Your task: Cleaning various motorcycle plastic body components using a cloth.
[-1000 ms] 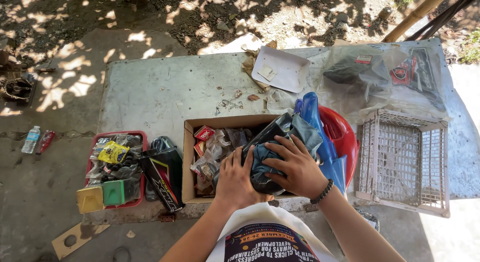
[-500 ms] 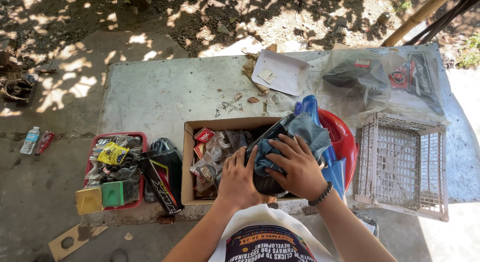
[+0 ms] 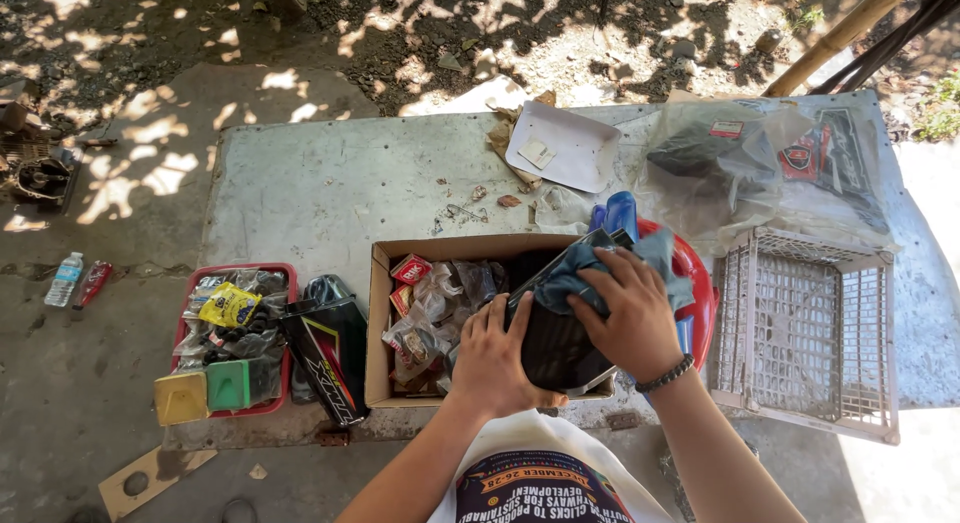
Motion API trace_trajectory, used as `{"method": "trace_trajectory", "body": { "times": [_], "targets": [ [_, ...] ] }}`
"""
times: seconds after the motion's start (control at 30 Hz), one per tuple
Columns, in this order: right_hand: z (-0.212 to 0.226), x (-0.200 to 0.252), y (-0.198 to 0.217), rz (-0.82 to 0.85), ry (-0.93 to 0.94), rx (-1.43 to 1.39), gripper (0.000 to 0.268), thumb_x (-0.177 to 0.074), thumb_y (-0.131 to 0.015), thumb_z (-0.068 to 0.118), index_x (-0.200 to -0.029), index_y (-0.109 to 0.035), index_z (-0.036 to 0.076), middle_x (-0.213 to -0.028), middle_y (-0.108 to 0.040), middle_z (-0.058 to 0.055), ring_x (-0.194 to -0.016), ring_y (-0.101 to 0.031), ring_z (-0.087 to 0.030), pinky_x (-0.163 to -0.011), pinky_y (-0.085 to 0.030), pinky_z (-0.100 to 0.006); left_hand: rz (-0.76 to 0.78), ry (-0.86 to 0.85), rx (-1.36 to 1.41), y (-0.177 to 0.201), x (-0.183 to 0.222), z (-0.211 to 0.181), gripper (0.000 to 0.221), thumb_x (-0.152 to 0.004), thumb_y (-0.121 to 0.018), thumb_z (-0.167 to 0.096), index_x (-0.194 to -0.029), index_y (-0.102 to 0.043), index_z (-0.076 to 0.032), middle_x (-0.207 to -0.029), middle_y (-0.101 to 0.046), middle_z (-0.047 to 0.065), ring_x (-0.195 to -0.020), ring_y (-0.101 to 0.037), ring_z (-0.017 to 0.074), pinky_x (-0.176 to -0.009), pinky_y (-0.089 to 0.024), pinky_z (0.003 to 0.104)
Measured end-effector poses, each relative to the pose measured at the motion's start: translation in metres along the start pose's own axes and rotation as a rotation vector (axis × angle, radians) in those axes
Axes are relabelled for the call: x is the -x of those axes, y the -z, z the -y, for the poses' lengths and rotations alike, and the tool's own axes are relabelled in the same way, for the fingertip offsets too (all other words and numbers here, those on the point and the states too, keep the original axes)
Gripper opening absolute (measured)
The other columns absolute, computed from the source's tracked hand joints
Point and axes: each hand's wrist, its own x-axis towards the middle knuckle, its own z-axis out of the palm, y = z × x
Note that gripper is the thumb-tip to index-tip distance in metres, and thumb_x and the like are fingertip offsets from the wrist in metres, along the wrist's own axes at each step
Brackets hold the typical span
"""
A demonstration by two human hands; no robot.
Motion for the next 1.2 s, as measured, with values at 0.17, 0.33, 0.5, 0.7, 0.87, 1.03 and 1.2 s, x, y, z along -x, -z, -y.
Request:
{"method": "trace_trajectory", "body": {
  "times": [0.17, 0.33, 0.5, 0.7, 0.87, 1.03, 1.2],
  "targets": [
    [0.015, -0.001, 0.011, 0.045, 0.083, 0.024, 0.039, -0.086, -0.071, 0.051, -0.116, -0.071, 0.026, -0.139, -0.064, -0.003, -0.136, -0.056, -0.033, -0.109, -0.043, -0.053, -0.004, 0.002, -0.004, -0.001, 0.000, 0.001, 0.147, -0.039, -0.082, -0.078, -0.161, -0.033, -0.013, -0.146, -0.046, 0.025, -0.133, -0.049, 0.0474, -0.111, -0.036, 0.059],
    [0.001, 0.000, 0.003, 0.035, 0.020, 0.052, 0.045, -0.089, -0.070, 0.051, -0.124, -0.069, 0.023, -0.138, -0.063, -0.007, -0.134, -0.056, -0.036, -0.107, -0.044, -0.052, 0.004, 0.017, 0.013, 0.001, 0.001, -0.003, 0.146, -0.036, -0.081, -0.076, -0.160, -0.036, -0.012, -0.146, -0.046, 0.025, -0.132, -0.049, 0.0478, -0.111, -0.036, 0.059],
    [0.017, 0.003, 0.009, 0.114, 0.239, 0.008, 0.039, -0.084, -0.072, 0.054, -0.114, -0.071, 0.029, -0.138, -0.064, 0.001, -0.138, -0.054, -0.029, -0.109, -0.041, -0.050, 0.017, 0.024, -0.006, 0.000, 0.000, -0.001, 0.145, -0.037, -0.081, -0.075, -0.160, -0.035, -0.012, -0.146, -0.046, 0.025, -0.133, -0.049, 0.0473, -0.111, -0.036, 0.058],
    [0.014, 0.002, 0.015, 0.114, 0.083, 0.077, 0.042, -0.089, -0.067, 0.055, -0.120, -0.070, 0.027, -0.140, -0.063, -0.004, -0.136, -0.055, -0.034, -0.108, -0.043, -0.053, 0.029, 0.015, 0.005, 0.003, 0.004, -0.006, 0.147, -0.038, -0.080, -0.075, -0.162, -0.032, -0.014, -0.147, -0.045, 0.024, -0.132, -0.049, 0.0466, -0.111, -0.036, 0.057],
    [0.005, 0.007, 0.010, 0.189, 0.078, 0.035, 0.044, -0.087, -0.068, 0.055, -0.123, -0.069, 0.030, -0.143, -0.062, 0.001, -0.140, -0.052, -0.031, -0.110, -0.042, -0.053, 0.041, 0.016, -0.017, -0.001, 0.008, 0.001, 0.148, -0.037, -0.082, -0.073, -0.162, -0.031, -0.013, -0.147, -0.045, 0.024, -0.133, -0.048, 0.0470, -0.112, -0.035, 0.058],
    [0.023, 0.010, 0.011, 0.166, 0.027, 0.128, 0.049, -0.089, -0.065, 0.056, -0.127, -0.067, 0.025, -0.145, -0.060, -0.007, -0.139, -0.051, -0.038, -0.112, -0.039, -0.058, 0.023, 0.000, 0.001, 0.000, 0.011, 0.000, 0.145, -0.039, -0.081, -0.072, -0.162, -0.032, -0.013, -0.147, -0.045, 0.025, -0.133, -0.049, 0.0473, -0.111, -0.036, 0.056],
    [0.009, 0.009, 0.010, 0.179, -0.021, 0.143, 0.055, -0.088, -0.065, 0.059, -0.131, -0.064, 0.025, -0.145, -0.059, -0.005, -0.139, -0.050, -0.037, -0.115, -0.034, -0.063, 0.004, 0.003, -0.019, -0.001, 0.012, 0.004, 0.147, -0.038, -0.083, -0.074, -0.161, -0.033, -0.012, -0.146, -0.047, 0.026, -0.133, -0.049, 0.0478, -0.111, -0.036, 0.057]
  ]
}}
